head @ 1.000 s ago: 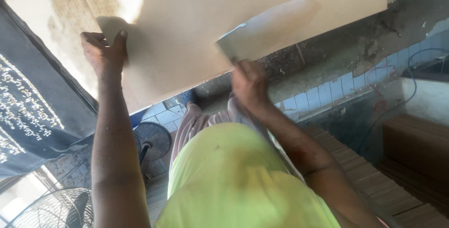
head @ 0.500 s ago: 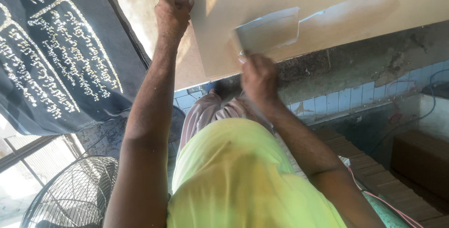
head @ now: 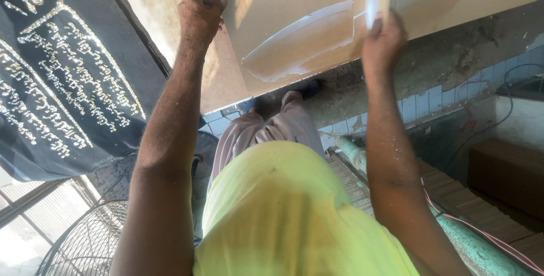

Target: The person applies white glue to a rectangular piece of cardboard using a small block, then places a black fabric with gold lettering onto the glued surface and presses it down. The person repeats the glue application on another piece of cardboard.

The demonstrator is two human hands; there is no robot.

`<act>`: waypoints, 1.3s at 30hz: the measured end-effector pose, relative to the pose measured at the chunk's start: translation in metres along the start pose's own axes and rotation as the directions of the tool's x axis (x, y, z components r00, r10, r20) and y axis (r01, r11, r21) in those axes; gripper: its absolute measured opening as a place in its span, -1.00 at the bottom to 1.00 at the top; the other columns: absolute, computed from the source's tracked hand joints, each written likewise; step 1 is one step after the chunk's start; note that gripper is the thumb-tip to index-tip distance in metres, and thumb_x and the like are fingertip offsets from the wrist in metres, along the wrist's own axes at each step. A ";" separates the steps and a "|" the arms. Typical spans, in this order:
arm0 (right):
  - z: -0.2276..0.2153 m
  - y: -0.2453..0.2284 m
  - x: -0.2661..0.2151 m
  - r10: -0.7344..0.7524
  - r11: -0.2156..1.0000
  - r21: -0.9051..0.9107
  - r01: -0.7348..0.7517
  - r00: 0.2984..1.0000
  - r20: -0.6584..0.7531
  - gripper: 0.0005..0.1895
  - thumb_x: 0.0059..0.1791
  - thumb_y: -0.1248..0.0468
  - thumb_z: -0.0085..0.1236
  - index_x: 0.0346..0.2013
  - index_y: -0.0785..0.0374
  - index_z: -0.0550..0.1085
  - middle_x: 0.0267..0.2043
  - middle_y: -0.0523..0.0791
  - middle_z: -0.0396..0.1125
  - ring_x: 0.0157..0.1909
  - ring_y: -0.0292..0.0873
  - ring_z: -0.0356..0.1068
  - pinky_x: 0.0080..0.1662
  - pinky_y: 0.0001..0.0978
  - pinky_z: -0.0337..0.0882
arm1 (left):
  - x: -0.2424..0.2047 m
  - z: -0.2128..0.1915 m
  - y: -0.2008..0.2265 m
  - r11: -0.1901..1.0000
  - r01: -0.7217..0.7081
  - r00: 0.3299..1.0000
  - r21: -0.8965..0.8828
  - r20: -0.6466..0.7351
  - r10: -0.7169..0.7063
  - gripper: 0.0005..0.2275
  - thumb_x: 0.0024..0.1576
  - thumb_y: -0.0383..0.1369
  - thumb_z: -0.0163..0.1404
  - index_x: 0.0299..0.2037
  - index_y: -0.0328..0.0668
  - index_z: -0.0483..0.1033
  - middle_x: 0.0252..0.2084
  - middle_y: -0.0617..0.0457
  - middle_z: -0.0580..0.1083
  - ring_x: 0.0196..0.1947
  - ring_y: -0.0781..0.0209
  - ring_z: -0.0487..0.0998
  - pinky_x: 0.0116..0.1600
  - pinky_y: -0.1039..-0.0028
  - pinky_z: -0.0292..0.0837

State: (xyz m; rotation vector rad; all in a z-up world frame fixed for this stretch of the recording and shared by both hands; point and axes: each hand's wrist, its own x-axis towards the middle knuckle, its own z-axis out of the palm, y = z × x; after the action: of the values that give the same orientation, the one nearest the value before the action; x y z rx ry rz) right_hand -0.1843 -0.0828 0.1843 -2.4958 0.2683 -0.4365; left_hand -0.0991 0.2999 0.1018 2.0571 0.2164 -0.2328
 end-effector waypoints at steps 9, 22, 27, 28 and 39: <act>0.018 -0.139 -0.119 -0.545 0.834 0.325 0.447 0.763 0.348 -0.94 0.04 0.40 0.14 -0.23 0.32 0.44 -0.31 0.02 0.39 -0.20 0.08 0.41 -0.01 0.02 0.36 | -0.003 -0.002 0.016 0.992 0.095 0.995 -0.078 0.016 -0.094 -0.78 0.22 -0.36 0.16 -0.24 -0.39 0.42 -0.36 -0.14 0.59 -0.50 0.28 0.69 -0.48 0.53 0.59; 0.002 -0.116 -0.128 -0.383 0.863 0.490 0.119 0.787 0.483 -0.80 0.13 0.32 0.14 0.03 0.33 0.53 -0.25 0.00 0.45 -0.19 -0.03 0.45 -0.08 -0.14 0.42 | -0.004 0.004 0.000 0.967 0.096 0.995 -0.237 -0.006 -0.101 -0.83 0.20 -0.35 0.17 -0.25 -0.36 0.56 -0.36 -0.11 0.64 -0.47 0.27 0.75 -0.41 0.51 0.67; -0.031 -0.061 -0.118 0.101 0.541 0.666 -0.514 0.826 0.554 -0.73 0.20 0.19 0.08 0.06 0.34 0.51 -0.06 -0.14 0.47 -0.03 -0.35 0.39 0.05 -0.42 0.40 | -0.004 -0.006 0.012 0.933 0.203 0.979 -0.297 0.049 -0.197 -0.84 0.18 -0.39 0.17 -0.24 -0.40 0.57 -0.39 -0.07 0.62 -0.49 0.30 0.66 -0.39 0.50 0.70; -0.039 -0.051 -0.118 0.180 0.492 0.684 -0.538 0.832 0.525 -0.73 0.21 0.21 0.10 0.09 0.35 0.50 -0.02 -0.13 0.46 0.01 -0.33 0.36 0.08 -0.40 0.37 | -0.005 -0.010 0.014 0.916 0.214 0.977 -0.339 0.085 -0.197 -0.84 0.19 -0.40 0.16 -0.22 -0.41 0.57 -0.39 -0.07 0.62 -0.48 0.30 0.65 -0.36 0.50 0.68; -0.105 0.035 -0.083 0.339 -0.107 0.906 -0.410 0.841 0.421 -0.61 0.15 0.31 0.06 0.28 0.27 0.33 0.25 -0.10 0.36 0.28 -0.13 0.38 0.28 -0.10 0.40 | -0.014 0.001 0.028 0.905 0.360 0.921 -0.226 -0.067 -0.383 -0.70 0.11 -0.28 0.30 -0.21 -0.43 0.55 -0.33 -0.06 0.57 -0.39 0.24 0.62 -0.28 0.45 0.67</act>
State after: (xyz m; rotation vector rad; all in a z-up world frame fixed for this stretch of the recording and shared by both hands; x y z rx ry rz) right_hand -0.3025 -0.1419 0.2246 -0.8301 0.4358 -0.1508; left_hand -0.1057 0.2851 0.1287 1.8058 0.6793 -0.3161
